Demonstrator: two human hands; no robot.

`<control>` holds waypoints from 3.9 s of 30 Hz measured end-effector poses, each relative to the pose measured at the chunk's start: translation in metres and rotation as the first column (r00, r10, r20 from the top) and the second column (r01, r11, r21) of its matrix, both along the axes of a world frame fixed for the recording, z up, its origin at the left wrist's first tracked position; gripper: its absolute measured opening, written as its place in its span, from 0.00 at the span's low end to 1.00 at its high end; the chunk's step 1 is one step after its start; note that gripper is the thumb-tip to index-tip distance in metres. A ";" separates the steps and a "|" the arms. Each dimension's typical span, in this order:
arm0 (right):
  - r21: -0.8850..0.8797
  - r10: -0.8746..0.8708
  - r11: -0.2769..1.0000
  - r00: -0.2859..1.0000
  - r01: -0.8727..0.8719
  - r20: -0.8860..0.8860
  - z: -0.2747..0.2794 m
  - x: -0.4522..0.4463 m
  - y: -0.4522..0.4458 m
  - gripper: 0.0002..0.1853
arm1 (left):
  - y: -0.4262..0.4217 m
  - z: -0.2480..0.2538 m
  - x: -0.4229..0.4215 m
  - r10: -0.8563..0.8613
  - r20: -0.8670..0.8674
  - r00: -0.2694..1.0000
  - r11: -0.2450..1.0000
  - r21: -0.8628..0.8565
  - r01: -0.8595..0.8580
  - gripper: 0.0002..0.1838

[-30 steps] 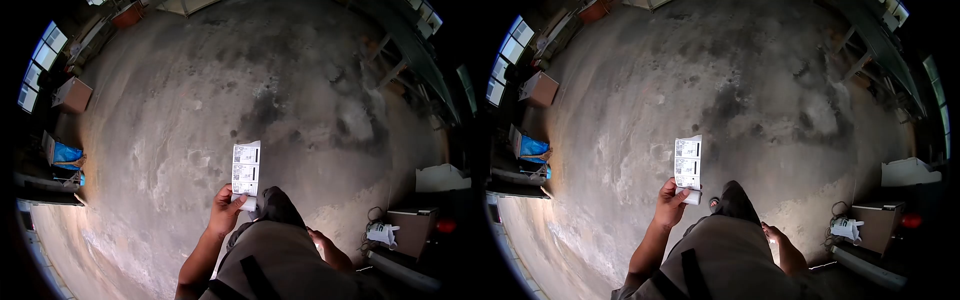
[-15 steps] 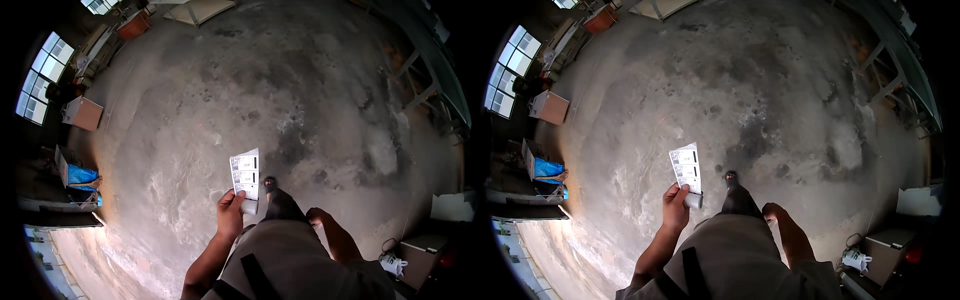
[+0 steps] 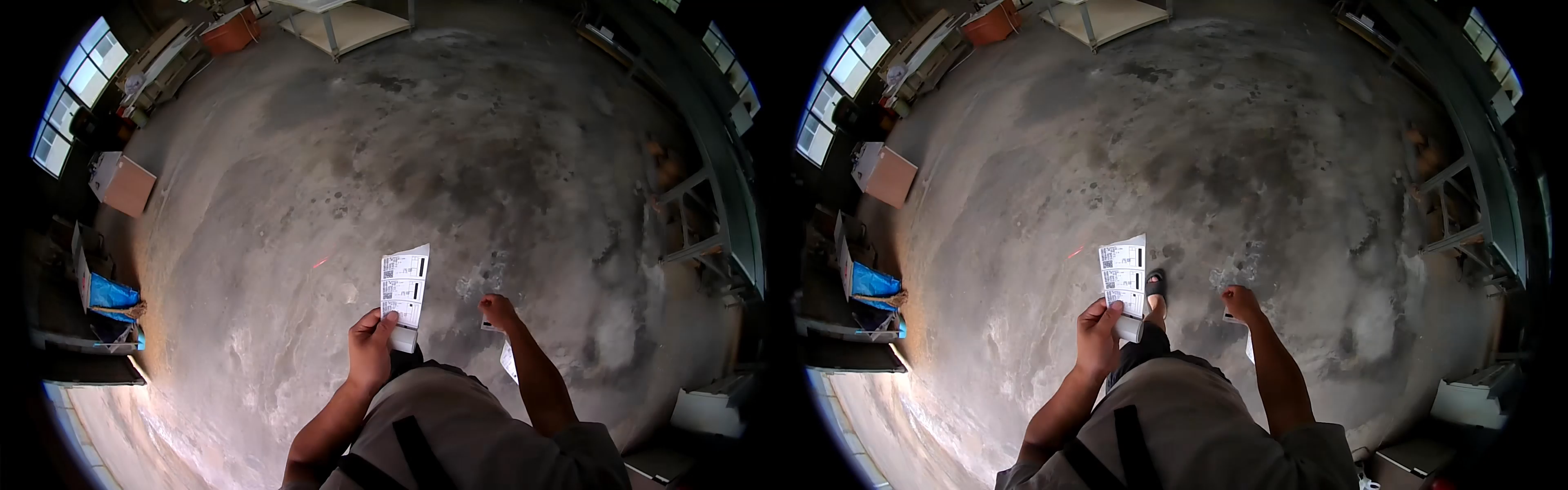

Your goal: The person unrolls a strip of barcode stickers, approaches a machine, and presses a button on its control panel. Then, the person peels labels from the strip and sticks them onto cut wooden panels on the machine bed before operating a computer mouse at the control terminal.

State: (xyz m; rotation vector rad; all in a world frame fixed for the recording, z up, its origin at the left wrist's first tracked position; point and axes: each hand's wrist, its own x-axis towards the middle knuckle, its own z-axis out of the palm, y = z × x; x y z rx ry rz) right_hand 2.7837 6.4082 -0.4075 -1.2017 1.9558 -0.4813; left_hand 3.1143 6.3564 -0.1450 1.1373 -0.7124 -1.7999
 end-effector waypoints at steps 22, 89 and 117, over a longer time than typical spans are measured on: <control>0.584 -0.073 0.802 0.991 0.126 -0.114 -0.187 -0.200 -0.218 0.11 | -0.640 -0.002 -0.372 -0.295 -0.037 0.955 0.955 0.023 0.296 0.10; 0.490 0.157 0.868 0.981 -0.083 -0.112 -0.163 -1.590 -2.068 0.12 | -2.563 0.035 -1.645 -0.165 0.146 0.976 0.959 -0.206 0.193 0.13; 0.083 -0.336 0.936 0.939 0.342 -0.072 -0.136 -2.271 -3.192 0.10 | -3.458 0.024 -2.226 -0.379 -0.180 0.908 0.925 -0.086 0.369 0.13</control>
